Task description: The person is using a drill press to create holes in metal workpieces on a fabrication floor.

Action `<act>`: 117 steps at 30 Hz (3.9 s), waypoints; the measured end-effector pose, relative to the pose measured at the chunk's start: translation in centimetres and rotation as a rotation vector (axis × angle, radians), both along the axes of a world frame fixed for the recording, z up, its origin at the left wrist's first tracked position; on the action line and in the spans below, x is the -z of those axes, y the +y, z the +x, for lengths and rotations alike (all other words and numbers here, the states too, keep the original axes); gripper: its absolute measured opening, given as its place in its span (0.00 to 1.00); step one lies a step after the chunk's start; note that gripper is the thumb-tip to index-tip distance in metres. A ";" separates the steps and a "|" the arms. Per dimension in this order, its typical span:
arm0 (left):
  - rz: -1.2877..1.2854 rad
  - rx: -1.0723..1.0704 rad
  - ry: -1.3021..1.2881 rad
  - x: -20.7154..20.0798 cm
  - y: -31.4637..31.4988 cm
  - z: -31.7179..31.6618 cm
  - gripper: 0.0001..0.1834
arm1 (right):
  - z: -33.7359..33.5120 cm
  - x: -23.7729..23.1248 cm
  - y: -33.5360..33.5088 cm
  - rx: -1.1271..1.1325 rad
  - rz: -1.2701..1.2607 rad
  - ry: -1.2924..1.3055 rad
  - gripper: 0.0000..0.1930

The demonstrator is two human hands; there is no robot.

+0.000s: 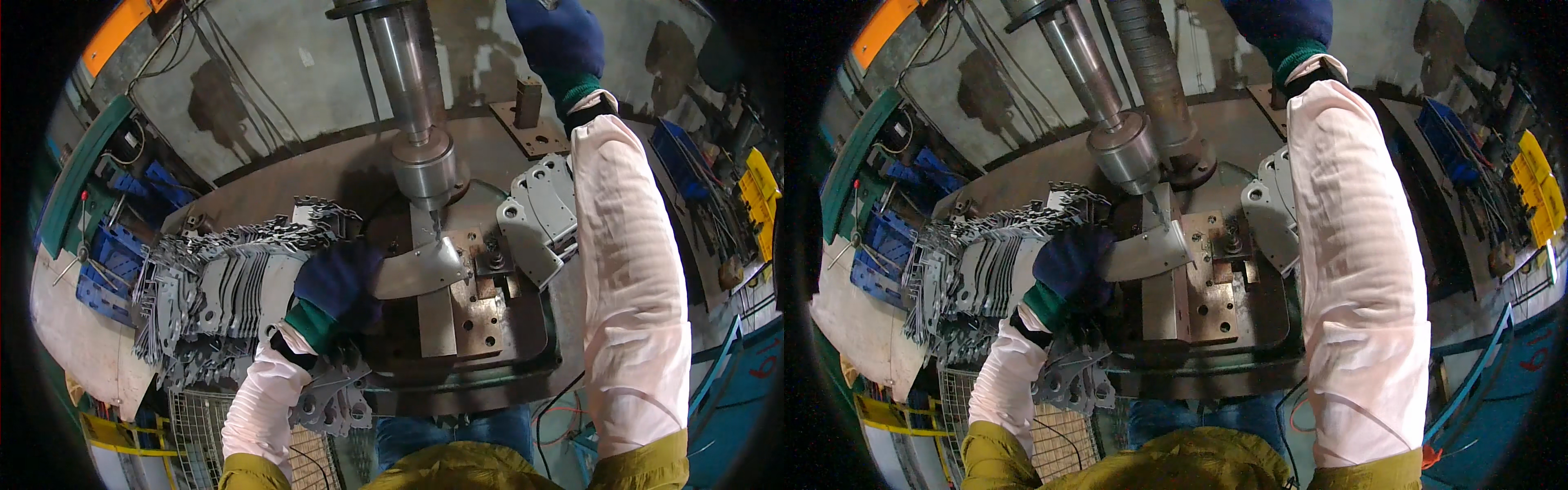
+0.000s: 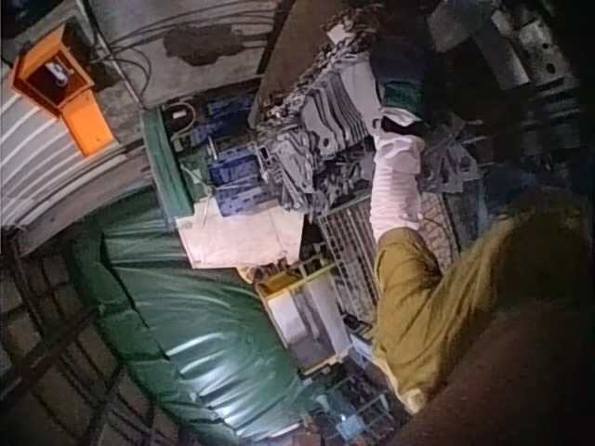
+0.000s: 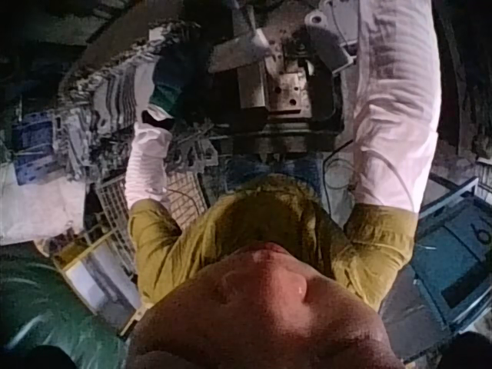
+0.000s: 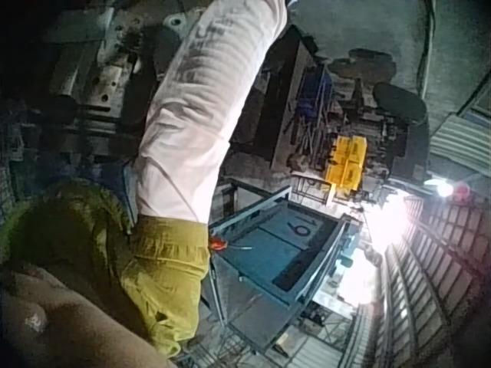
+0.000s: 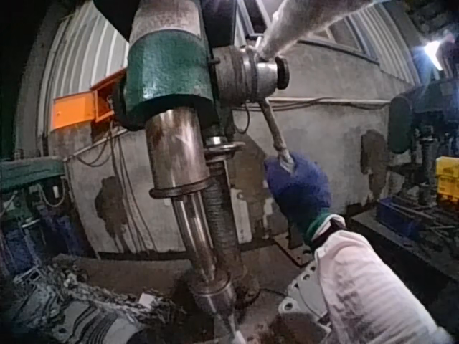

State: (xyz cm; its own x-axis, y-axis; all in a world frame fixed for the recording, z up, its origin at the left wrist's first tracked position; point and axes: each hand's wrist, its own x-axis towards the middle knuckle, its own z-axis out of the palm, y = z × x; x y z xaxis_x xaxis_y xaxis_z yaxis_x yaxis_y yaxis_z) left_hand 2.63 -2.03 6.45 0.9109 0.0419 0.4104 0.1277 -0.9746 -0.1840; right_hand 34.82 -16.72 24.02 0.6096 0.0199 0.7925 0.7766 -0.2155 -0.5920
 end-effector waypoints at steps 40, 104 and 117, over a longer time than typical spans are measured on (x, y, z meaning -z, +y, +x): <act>-0.316 -0.164 0.393 -3.5 -1.9 1.7 0.21 | 2.7 1.2 -2.8 0.182 -0.342 -0.405 0.17; -0.275 -0.104 0.293 -1.8 1.9 5.1 0.23 | 0.7 1.0 -0.4 0.177 -0.038 -0.118 0.18; -0.272 -0.172 0.249 -2.5 0.8 5.1 0.17 | 1.6 1.2 -0.3 0.292 -0.176 -0.429 0.17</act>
